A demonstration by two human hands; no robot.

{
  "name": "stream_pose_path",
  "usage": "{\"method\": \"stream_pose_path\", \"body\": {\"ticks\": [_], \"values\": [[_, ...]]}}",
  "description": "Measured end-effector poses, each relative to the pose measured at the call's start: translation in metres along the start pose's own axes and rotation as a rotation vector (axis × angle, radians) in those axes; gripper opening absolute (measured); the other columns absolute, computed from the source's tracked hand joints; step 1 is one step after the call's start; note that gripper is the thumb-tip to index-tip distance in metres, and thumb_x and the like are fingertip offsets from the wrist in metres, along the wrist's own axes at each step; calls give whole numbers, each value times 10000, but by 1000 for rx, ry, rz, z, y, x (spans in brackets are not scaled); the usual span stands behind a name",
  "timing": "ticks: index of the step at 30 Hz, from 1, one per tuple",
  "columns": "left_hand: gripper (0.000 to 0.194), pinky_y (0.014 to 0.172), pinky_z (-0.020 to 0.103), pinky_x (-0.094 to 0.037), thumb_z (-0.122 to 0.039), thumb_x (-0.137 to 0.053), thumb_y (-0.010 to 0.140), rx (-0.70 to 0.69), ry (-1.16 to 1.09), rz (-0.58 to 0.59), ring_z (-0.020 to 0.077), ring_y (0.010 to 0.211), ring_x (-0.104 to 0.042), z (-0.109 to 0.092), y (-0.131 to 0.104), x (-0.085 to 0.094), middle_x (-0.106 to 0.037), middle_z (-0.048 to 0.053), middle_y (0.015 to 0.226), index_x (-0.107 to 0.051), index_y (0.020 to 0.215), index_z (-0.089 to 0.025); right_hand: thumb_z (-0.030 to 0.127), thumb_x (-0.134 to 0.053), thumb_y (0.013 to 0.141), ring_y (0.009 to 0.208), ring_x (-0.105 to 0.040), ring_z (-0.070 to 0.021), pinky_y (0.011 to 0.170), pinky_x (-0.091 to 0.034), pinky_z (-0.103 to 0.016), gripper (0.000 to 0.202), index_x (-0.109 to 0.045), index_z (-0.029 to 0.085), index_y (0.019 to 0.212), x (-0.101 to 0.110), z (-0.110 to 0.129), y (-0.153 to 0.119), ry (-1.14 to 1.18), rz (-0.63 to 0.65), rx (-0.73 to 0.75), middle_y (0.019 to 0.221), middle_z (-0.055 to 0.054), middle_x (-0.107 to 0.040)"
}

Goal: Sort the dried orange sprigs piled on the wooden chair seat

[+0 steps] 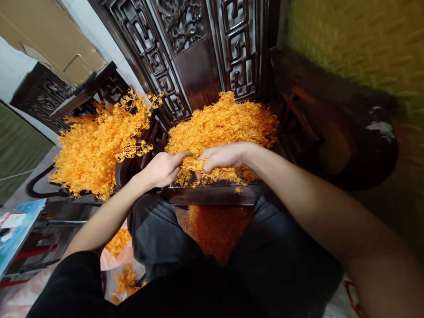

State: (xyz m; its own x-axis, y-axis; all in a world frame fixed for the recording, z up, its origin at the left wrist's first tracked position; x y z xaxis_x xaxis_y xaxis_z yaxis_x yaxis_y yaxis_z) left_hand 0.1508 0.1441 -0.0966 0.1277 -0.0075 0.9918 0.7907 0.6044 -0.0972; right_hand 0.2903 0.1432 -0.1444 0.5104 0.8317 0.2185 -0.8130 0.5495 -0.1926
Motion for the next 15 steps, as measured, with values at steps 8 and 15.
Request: {"method": "stream_pose_path", "body": {"ticks": [8, 15], "values": [[403, 540, 262, -295, -451, -456, 991, 19, -837, 250, 114, 546, -402, -20, -10, -13, -451, -20, 588, -651, 818, -145, 247, -584, 737, 713, -554, -162, 648, -407, -274, 196, -684, 177, 890, 1, -8, -2, -345, 117, -55, 804, -4, -659], [623, 371, 212, -159, -670, -407, 972, 436, -1893, 634, 76, 415, -126, -13, -19, -72, -160, -94, 495, -652, 808, -121, 187, -569, 848, 819, -618, -205, 704, -406, -310, 225, -676, 185, 1046, -4, 10, -4, -845, -241, 121, 1009, -80, -713]]}}
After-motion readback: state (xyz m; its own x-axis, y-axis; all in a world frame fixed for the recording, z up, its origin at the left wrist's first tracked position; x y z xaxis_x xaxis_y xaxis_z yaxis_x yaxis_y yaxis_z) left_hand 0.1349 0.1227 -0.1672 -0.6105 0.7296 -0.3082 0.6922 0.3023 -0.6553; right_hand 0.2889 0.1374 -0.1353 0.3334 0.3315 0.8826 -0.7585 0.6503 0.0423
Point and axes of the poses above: each hand's wrist, its own y-axis towards the middle knuckle, its own x-axis out of the back of the hand, z = x × y, the point moved 6 cm from there along y, towards the middle knuckle
